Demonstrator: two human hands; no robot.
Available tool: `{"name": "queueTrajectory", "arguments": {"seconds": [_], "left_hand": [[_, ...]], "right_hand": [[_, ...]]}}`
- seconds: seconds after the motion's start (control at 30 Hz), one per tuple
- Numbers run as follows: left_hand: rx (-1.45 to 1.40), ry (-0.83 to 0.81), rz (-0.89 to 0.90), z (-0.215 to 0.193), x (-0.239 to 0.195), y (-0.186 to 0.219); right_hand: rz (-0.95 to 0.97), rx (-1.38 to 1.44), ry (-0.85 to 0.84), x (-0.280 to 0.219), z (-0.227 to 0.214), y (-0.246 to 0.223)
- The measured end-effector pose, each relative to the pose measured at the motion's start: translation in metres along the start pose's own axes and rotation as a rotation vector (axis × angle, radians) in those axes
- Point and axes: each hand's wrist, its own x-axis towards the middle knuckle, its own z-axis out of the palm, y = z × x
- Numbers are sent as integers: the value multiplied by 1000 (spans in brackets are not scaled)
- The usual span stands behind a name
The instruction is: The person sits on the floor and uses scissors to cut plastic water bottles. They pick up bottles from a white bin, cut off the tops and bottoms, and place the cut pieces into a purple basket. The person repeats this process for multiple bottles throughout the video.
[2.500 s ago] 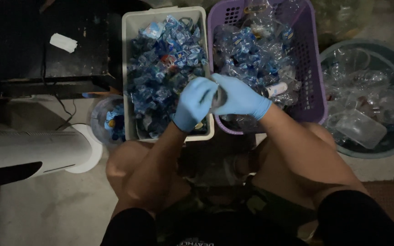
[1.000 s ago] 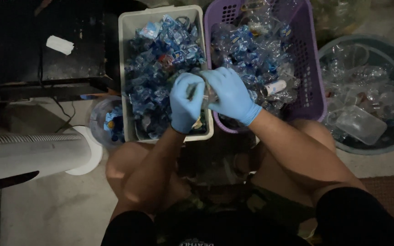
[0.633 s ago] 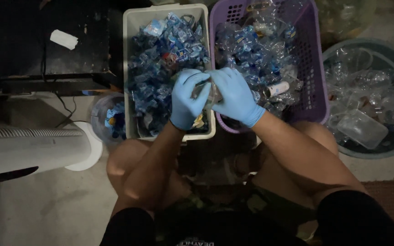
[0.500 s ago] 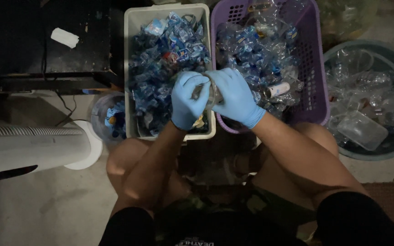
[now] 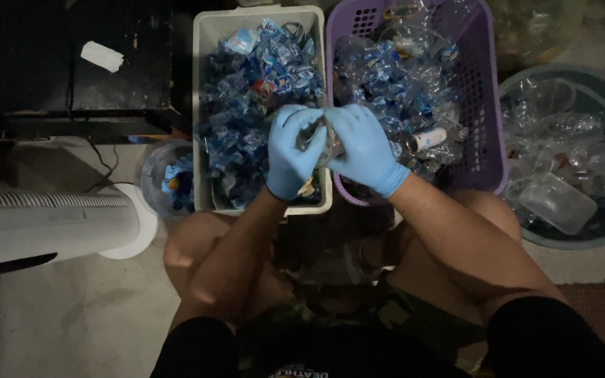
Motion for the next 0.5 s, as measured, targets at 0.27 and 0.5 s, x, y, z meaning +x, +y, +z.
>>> {"name": "queueTrajectory", "arguments": {"seconds": [0.27,0.5], "left_hand": [[51,77,12,4,-3,-3],[-8,-35,58,-3,-1,-15]], "right_hand": [[47,-14,-19,1,-1,-6],[159,360,-116,20,-28,-15]]}}
